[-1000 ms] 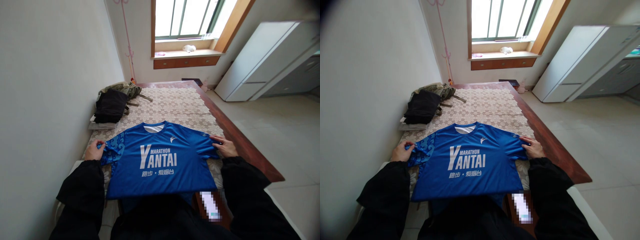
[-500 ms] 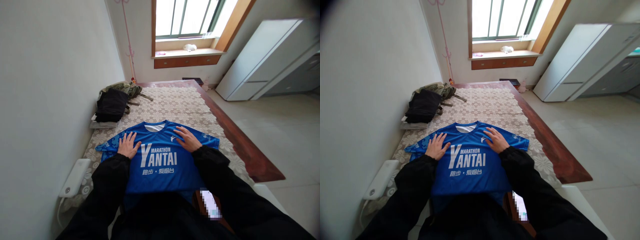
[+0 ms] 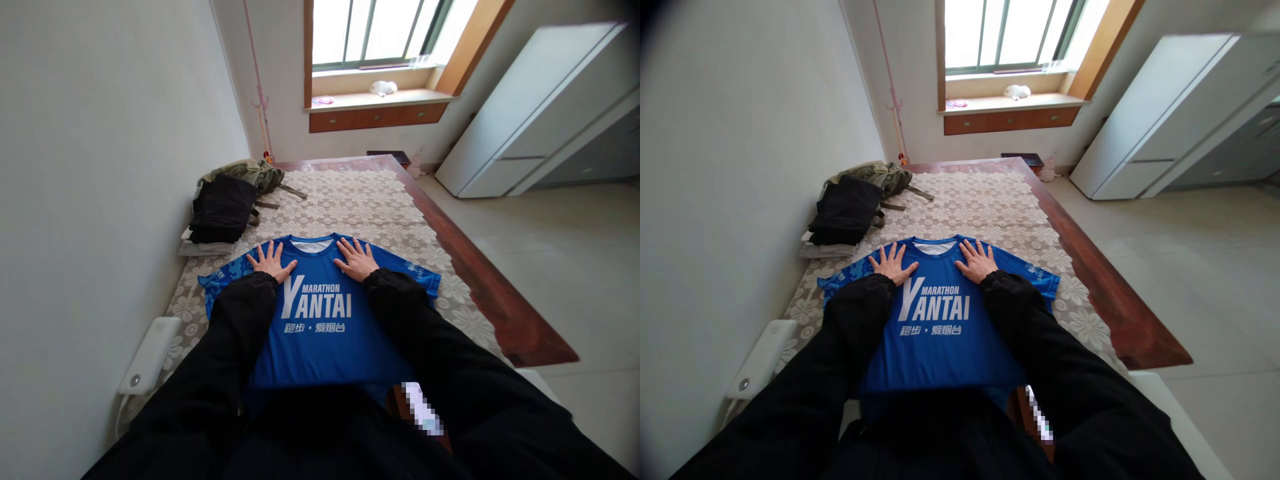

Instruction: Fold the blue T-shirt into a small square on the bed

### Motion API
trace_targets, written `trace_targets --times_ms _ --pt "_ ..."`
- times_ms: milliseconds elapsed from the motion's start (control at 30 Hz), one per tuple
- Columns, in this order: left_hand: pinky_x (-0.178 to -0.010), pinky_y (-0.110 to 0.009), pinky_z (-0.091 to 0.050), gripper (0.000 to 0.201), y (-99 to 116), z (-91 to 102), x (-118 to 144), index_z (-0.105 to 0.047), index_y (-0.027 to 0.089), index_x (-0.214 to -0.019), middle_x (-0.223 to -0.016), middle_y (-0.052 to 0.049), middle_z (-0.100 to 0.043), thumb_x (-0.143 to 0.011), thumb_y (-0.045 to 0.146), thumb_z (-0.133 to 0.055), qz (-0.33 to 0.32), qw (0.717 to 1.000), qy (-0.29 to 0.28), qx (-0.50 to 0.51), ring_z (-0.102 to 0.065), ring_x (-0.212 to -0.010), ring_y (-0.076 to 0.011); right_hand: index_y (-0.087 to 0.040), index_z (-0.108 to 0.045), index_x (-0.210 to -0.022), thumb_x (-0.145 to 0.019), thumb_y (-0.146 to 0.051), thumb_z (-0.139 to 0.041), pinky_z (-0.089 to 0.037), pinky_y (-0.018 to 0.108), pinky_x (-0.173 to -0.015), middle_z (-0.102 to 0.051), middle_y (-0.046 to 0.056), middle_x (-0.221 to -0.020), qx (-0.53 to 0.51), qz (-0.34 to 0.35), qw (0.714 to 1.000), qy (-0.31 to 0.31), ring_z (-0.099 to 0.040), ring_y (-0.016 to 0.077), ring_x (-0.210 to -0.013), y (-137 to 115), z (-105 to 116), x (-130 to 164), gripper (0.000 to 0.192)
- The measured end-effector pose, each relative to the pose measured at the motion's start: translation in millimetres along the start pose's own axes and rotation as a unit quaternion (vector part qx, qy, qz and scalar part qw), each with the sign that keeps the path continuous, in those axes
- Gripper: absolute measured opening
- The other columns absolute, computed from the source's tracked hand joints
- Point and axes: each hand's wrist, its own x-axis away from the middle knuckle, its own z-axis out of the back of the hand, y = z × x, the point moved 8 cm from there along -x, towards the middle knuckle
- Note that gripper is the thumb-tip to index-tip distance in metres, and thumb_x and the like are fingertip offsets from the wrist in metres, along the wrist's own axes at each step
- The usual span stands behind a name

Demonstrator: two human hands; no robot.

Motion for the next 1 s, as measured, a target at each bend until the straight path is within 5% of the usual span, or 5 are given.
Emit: trace_targets --times_ms 333,500,633,800,1000 --pt "-0.127 -0.058 0.002 0.077 29.0 5.3 -5.9 -0.022 0.022 -0.164 -0.173 -0.007 -0.016 -0.098 0.061 -0.032 -0.095 0.994 0.06 -0.018 -0.004 -0.16 -0.0311 -0.022 -0.022 -0.165 -0.1 -0.057 -0.031 -0.003 0.063 -0.126 -0.016 0.004 -0.172 0.002 0.02 0.998 0.052 -0.009 0.0332 -0.159 -5.3 9.6 -10.1 0.074" --pt "-0.128 -0.055 -0.008 0.077 23.7 10.0 5.9 -0.023 0.02 -0.164 -0.171 -0.008 -0.021 -0.097 0.055 -0.041 -0.106 0.994 0.039 -0.001 -0.011 -0.159 -0.0319 -0.021 -0.033 -0.16 -0.097 -0.054 -0.042 -0.008 0.062 -0.126 -0.03 0.008 -0.168 -0.053 0.038 0.995 0.073 -0.022 0.0325 -0.156 2.2 26.1 9.0 0.072" --pt "-0.127 -0.052 -0.021 0.064 -15.3 26.6 63.2 -0.043 0.022 -0.154 -0.161 -0.009 -0.044 -0.096 0.051 -0.044 -0.091 0.99 0.087 0.058 -0.032 -0.153 -0.0309 -0.023 -0.059 -0.138 -0.095 -0.049 -0.047 -0.035 0.054 -0.118 -0.06 0.012 -0.145 -0.124 -0.012 0.975 0.182 -0.054 0.0317 -0.134 58.3 55.0 77.4 0.052" --pt "-0.109 -0.043 -0.046 0.041 -127.8 40.2 177.6 -0.066 0.024 -0.118 -0.123 -0.011 -0.068 -0.096 0.049 -0.044 0.081 0.969 0.224 0.068 -0.062 -0.119 -0.0297 -0.023 -0.068 -0.103 -0.088 -0.054 -0.054 -0.055 0.043 -0.077 -0.069 0.009 -0.089 -0.124 -0.18 0.942 0.253 -0.065 0.0268 -0.08 144.4 41.1 205.6 0.036" --pt "-0.111 -0.042 -0.045 0.04 -166.6 31.2 223.1 -0.066 0.024 -0.121 -0.122 -0.01 -0.068 -0.097 0.046 -0.044 0.075 0.971 0.223 0.043 -0.061 -0.119 -0.028 -0.03 -0.067 -0.113 -0.093 -0.051 -0.048 -0.052 0.051 -0.096 -0.068 0.011 -0.108 -0.088 -0.088 0.967 0.221 -0.064 0.0325 -0.104 125.3 14.1 244.1 0.035"
